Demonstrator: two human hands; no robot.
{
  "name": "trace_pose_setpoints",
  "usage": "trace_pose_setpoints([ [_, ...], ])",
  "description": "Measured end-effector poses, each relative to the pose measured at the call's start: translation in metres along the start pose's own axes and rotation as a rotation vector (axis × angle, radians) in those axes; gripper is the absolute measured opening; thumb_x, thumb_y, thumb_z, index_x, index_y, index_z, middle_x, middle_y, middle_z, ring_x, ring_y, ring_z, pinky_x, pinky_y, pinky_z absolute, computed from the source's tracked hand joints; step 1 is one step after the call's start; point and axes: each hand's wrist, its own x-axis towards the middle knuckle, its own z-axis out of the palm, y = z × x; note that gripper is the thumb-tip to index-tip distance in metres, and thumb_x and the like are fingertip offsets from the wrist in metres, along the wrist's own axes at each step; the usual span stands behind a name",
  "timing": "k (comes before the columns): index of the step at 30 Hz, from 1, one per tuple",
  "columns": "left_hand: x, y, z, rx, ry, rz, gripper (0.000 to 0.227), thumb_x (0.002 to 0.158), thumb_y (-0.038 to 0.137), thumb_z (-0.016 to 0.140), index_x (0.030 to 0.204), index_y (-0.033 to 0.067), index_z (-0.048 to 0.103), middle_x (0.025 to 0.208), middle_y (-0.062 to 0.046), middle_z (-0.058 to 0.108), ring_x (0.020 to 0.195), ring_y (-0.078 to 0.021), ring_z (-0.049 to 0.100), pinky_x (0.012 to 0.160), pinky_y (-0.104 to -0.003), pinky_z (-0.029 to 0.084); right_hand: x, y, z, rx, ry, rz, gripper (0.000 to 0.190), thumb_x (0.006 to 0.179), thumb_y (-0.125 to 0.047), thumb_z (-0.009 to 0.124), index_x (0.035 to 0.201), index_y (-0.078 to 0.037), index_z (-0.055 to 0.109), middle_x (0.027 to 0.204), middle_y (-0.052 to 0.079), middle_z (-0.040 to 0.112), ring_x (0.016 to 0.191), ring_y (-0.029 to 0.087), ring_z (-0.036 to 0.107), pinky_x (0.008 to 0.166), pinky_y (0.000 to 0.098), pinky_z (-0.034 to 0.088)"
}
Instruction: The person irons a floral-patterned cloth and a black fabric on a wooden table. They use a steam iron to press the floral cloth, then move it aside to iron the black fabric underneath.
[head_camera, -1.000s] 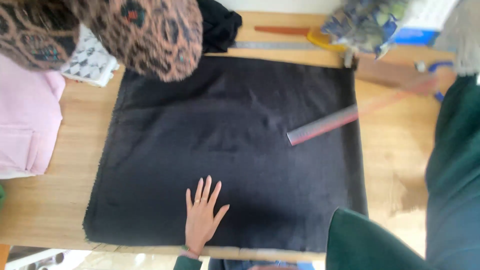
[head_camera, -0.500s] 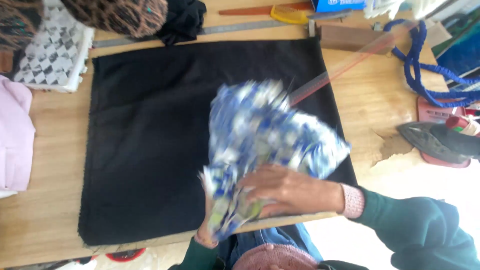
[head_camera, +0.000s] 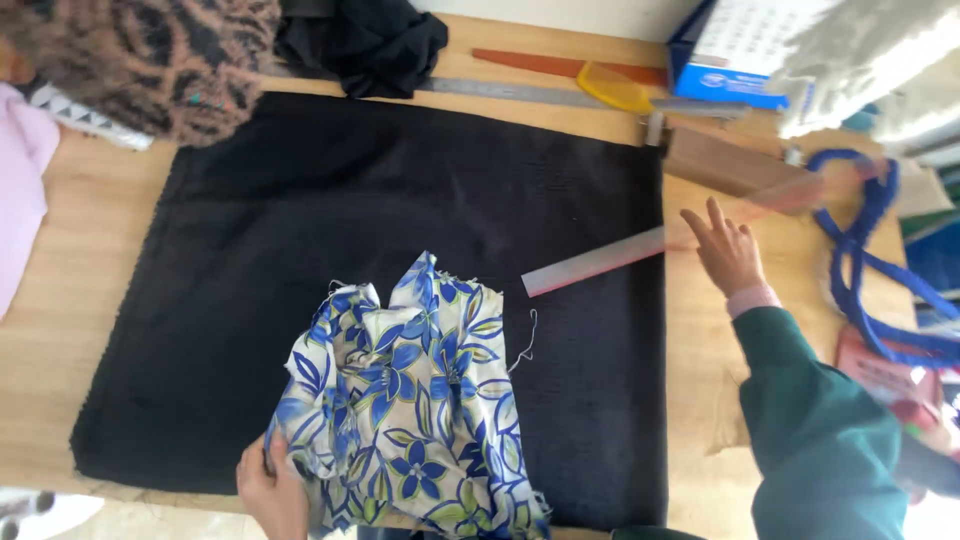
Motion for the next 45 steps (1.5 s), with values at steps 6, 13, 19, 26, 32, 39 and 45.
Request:
trace_pose_setpoints([
  [6, -0.044, -0.006, 0.012, 0.301, 0.112, 0.111, 0.045, 0.102, 0.030, 0.064, 0.125, -0.0071, 0.069, 0.130, -0.022, 0.063, 0.124, -0.0416, 0.052, 0.101, -0.056, 0.044, 0.055, 0.061, 0.045, -0.087, 0.028, -0.219, 0.056, 0.080, -0.048, 0.074, 0.134, -0.035, 0.066, 0.118, -0.008, 0.074, 0.100, 0.017, 0.076, 0.082, 0.0343, 0.062],
  [13, -0.047, -0.007, 0.019, 0.533, 0.171, 0.093, 0.045, 0.102, 0.035, 0.070, 0.117, -0.0073, 0.074, 0.125, -0.021, 0.066, 0.120, -0.0380, 0.058, 0.099, -0.051, 0.050, 0.177, 0.080, -0.005, -0.071, 0.072, -0.077, 0.052, 0.099, -0.052, 0.072, 0.144, -0.026, 0.069, 0.117, 0.002, 0.076, 0.079, 0.025, 0.075, 0.061, 0.0321, 0.063],
  [19, -0.049, -0.033, 0.019, 0.671, 0.135, 0.016, 0.048, 0.104, 0.040, 0.064, 0.115, -0.0042, 0.077, 0.126, -0.017, 0.070, 0.119, -0.0348, 0.061, 0.101, -0.047, 0.054, 0.260, 0.067, 0.070, -0.142, 0.066, 0.003, 0.044, 0.098, -0.053, 0.076, 0.132, -0.025, 0.073, 0.100, 0.001, 0.075, 0.069, 0.021, 0.075, 0.050, 0.0305, 0.060],
  [26, -0.044, -0.007, 0.018, 0.407, 0.193, 0.235, 0.039, 0.111, 0.026, 0.058, 0.119, -0.0103, 0.070, 0.122, -0.024, 0.063, 0.112, -0.0433, 0.057, 0.096, -0.052, 0.045, 0.213, -0.029, 0.008, -0.321, 0.373, -0.128, 0.039, 0.090, -0.030, 0.061, 0.127, -0.017, 0.063, 0.102, 0.000, 0.064, 0.083, 0.014, 0.064, 0.067, 0.0254, 0.052],
  [32, -0.041, 0.053, 0.008, -0.078, 0.270, 0.046, 0.044, 0.111, 0.019, 0.042, 0.145, -0.0096, 0.040, 0.139, -0.028, 0.047, 0.129, -0.0406, 0.048, 0.114, -0.046, 0.038, -0.009, -0.202, -0.213, 0.813, 0.008, -0.479, 0.041, 0.079, -0.030, 0.080, 0.116, -0.016, 0.070, 0.117, 0.006, 0.073, 0.106, 0.030, 0.068, 0.092, 0.0456, 0.050],
  [39, -0.038, 0.080, -0.053, 0.066, -0.057, -0.120, 0.079, 0.074, 0.040, 0.084, 0.135, 0.0025, 0.050, 0.136, -0.019, 0.048, 0.125, -0.0361, 0.046, 0.099, -0.051, 0.042, -0.186, -0.290, -0.231, 1.024, -0.364, -0.124, 0.034, 0.097, -0.040, 0.063, 0.119, -0.015, 0.059, 0.110, 0.005, 0.066, 0.103, 0.024, 0.066, 0.085, 0.0423, 0.051],
  [45, -0.035, 0.016, -0.067, 0.298, -0.036, 0.308, 0.017, 0.102, 0.022, 0.067, 0.100, 0.0058, 0.071, 0.109, -0.016, 0.068, 0.108, -0.0331, 0.059, 0.094, -0.049, 0.044, -0.268, -0.336, -0.233, 0.888, -0.390, 0.237, 0.041, 0.094, -0.043, 0.065, 0.120, -0.012, 0.063, 0.105, 0.006, 0.068, 0.101, 0.026, 0.067, 0.085, 0.0465, 0.049],
])
